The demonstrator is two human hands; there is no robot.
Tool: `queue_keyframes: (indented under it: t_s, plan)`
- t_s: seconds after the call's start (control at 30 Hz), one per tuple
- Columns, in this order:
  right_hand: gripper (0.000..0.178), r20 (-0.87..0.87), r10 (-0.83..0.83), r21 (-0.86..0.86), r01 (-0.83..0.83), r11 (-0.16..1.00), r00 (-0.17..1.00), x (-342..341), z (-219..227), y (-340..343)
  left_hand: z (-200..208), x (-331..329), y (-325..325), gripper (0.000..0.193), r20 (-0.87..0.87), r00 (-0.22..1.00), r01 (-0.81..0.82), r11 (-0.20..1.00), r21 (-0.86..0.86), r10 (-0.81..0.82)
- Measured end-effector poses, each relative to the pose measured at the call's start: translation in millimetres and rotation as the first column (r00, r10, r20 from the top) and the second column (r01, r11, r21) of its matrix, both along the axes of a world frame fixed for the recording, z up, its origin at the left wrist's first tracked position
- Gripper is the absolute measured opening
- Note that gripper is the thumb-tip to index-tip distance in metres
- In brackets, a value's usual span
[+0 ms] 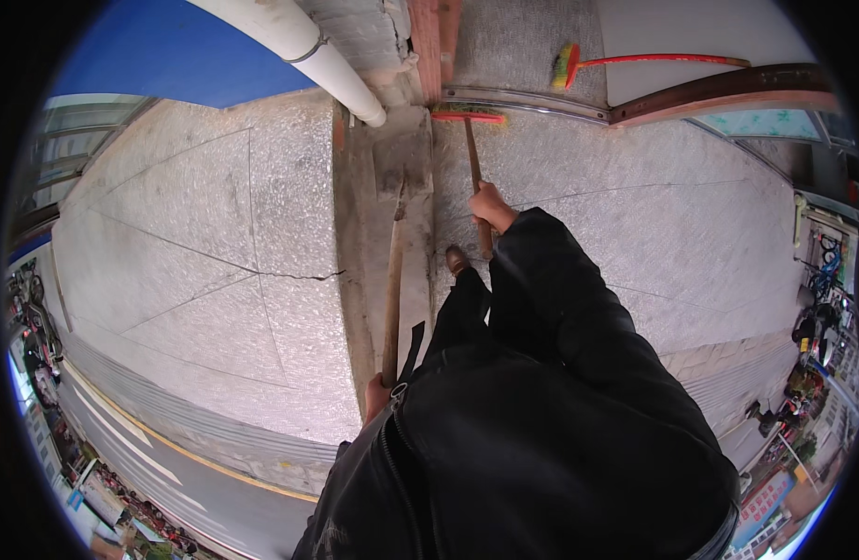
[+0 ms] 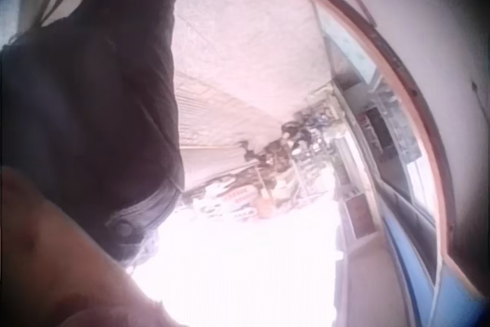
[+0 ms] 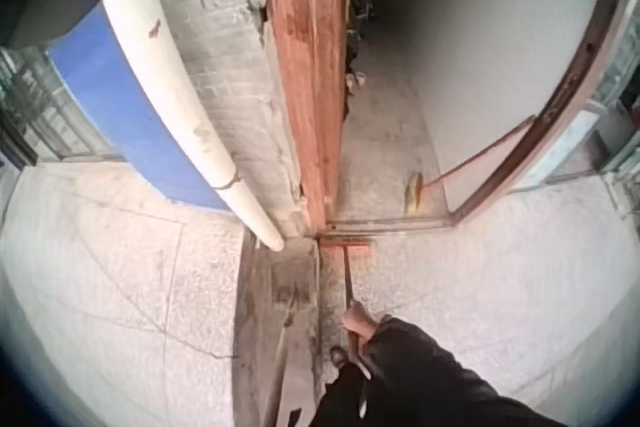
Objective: The person sweeps the tiled floor of a shop using a broom and dustpan, moving debris toward the entrance. They briefly use a hair dryer on a salon chair before resuming sweeping.
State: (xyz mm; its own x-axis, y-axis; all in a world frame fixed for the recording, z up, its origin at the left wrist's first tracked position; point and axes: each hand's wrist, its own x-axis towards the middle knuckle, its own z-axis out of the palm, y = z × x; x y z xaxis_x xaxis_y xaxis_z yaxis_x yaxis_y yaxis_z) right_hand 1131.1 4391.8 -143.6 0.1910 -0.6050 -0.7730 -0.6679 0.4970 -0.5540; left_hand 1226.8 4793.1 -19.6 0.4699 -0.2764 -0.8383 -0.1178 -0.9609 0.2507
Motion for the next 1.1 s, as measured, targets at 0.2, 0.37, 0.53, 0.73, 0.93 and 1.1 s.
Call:
queue_keyframes:
  t_s: [0.2, 0.37, 0.53, 0.73, 0.93, 1.1]
  plan:
    - [0.051, -0.353, 0.653, -0.202, -0.736, 0.646, 0.670, -65, -25, 3, 17, 18, -28, 0.027, -0.097, 0.977, 0.200, 0.977, 0.077, -0.192]
    - [0.045, -0.097, 0.245, -0.020, -0.248, 0.969, 0.965, -66, 30, -17, -50, 11, 41, 0.027, 0.002, 0.999, 0.038, 0.997, 0.073, -0.038]
    - [0.053, -0.407, 0.835, -0.125, -0.928, 0.350, 0.370, -45, -55, -16, -35, 18, 13, 0.027, -0.043, 0.998, 0.034, 0.999, -0.032, -0.036]
    - [0.052, -0.255, 0.608, -0.113, -0.648, 0.753, 0.752, -122, 13, -9, -73, 19, 61, 0.031, 0.041, 0.998, 0.042, 0.999, -0.002, -0.041]
    - [0.038, -0.128, 0.359, -0.189, -0.378, 0.906, 0.925, -114, 37, -13, -31, 20, 19, 0.037, 0.045, 0.998, 0.050, 0.999, 0.007, -0.050]
    - [0.044, -0.344, 0.575, -0.238, -0.661, 0.711, 0.742, -109, -18, 18, -51, 22, 26, 0.040, 0.021, 0.998, 0.058, 0.998, -0.008, -0.058]
